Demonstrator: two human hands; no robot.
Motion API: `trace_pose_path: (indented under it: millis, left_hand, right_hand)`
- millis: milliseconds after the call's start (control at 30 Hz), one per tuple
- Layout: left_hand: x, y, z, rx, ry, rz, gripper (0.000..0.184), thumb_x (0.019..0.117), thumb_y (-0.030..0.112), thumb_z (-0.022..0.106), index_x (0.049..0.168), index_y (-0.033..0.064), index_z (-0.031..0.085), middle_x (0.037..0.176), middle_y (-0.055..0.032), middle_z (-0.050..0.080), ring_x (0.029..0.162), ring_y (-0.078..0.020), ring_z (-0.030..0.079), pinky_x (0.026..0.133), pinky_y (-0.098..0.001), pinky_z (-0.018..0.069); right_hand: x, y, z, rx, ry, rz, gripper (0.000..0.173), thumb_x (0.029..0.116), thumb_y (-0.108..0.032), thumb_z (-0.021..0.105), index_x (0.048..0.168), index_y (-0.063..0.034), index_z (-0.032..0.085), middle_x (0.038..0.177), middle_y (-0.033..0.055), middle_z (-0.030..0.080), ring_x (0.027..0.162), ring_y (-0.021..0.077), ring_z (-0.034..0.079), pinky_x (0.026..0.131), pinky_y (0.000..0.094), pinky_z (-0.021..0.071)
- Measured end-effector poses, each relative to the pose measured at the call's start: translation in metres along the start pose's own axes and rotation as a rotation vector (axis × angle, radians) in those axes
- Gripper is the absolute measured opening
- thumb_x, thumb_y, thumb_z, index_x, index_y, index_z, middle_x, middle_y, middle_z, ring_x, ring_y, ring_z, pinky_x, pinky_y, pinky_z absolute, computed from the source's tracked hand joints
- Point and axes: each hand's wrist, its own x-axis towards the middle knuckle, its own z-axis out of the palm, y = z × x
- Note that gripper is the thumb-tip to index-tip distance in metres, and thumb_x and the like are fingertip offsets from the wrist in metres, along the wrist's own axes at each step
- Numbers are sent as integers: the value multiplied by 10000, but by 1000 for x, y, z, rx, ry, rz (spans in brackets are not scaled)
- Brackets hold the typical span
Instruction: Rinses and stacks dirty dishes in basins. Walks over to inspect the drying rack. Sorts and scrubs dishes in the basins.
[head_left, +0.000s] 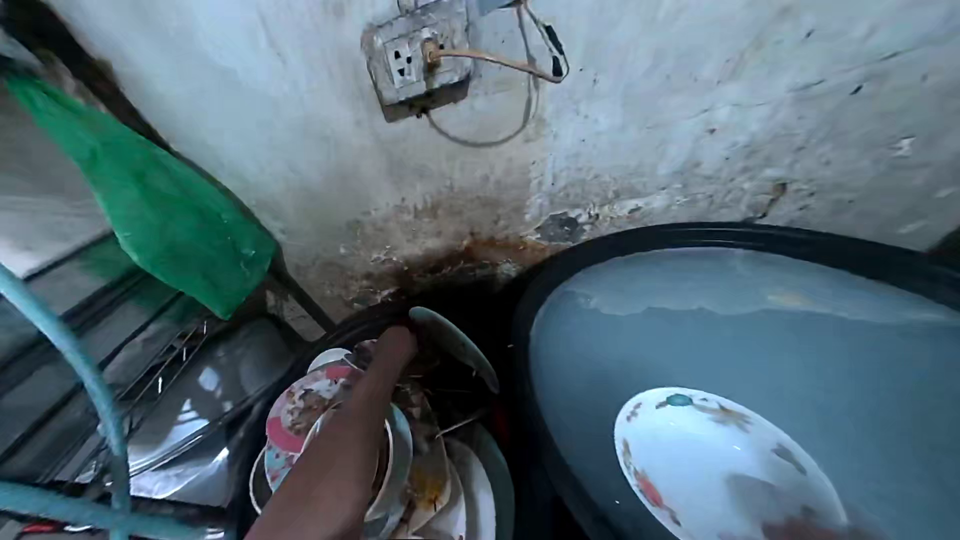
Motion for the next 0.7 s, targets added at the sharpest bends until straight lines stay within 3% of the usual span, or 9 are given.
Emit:
trace_pose_path:
  millis: [67,133,233,300,367,400,500,600,700]
  left_hand:
    - [-28,-5,-9,-85,136,92,295,1051,92,510,1270,-40,658,1342,-263,617,1279,-430,576,1071,-578,459]
    - [-65,3,-9,-344,244,138,295,1062,129,511,1290,21,664,1375,-222,596,1274,-374,584,1083,-530,469]
    - [-115,31,25,-303,161,313,403,1034,59,489,1423,114,578,1491,-170,520,1346,-330,548,1108,-497,473]
    - [-134,45,61,-232,144,442,546,1012,25,509,1537,172,472,1458,-175,571,1325,-367,574,1076,-557,490]
    - [-141,53,83,-206,90,443,611,1003,3,523,1584,144,396,1374,-226,619,1296,-431,578,1076,-614,457]
    - [-142,56,88,-204,59,407,530,1005,18,524,1527,85,459,1341,-239,632,1287,-447,575,1081,-625,446]
    - [-141,64,82,-194,-75,260,308,1017,63,524,1281,-43,638,1340,-262,616,1289,-458,555,1070,-636,433]
    - [-141,62,68,-300,-79,208,408,1030,237,570,1303,-63,619,1313,-282,631,1246,-468,589,1026,-659,456]
    - [-133,53,60,-340,-35,281,449,1047,301,559,1363,-17,590,1367,-262,603,1248,-454,596,982,-676,479]
  right_hand:
    - [3,5,-3,-7,-14,-7,719,812,102,525,1456,-72,256,1029,-8,558,798,52,655,668,294,597]
    - [4,7,-2,-14,-23,-22,745,773,102,537,1448,-64,271,1029,-2,566,800,59,656,664,300,600]
    - [1,3,7,-36,-66,-47,743,747,91,553,1422,-78,290,1005,-6,587,764,64,659,626,302,598]
    - [-9,-8,24,-10,-105,-65,732,768,108,523,1429,-84,273,1006,-5,586,759,61,662,610,294,603]
    - [-19,-24,44,-21,-135,-79,759,781,134,496,1469,-61,240,1019,27,573,759,76,661,606,302,598]
    - [-25,-32,56,-51,-145,-96,791,782,149,493,1496,-50,217,1026,41,563,766,72,661,618,293,596]
    - [-36,-47,94,-184,-200,-217,919,770,166,509,1584,-37,133,1214,123,525,911,72,654,713,274,581]
    - [-44,-49,137,-346,-290,-462,930,750,120,532,1607,-36,207,1488,221,460,1208,171,600,929,345,552]
    - [-39,-42,168,-578,-357,-880,763,811,41,493,1560,13,350,1530,267,440,1375,352,502,1098,493,455]
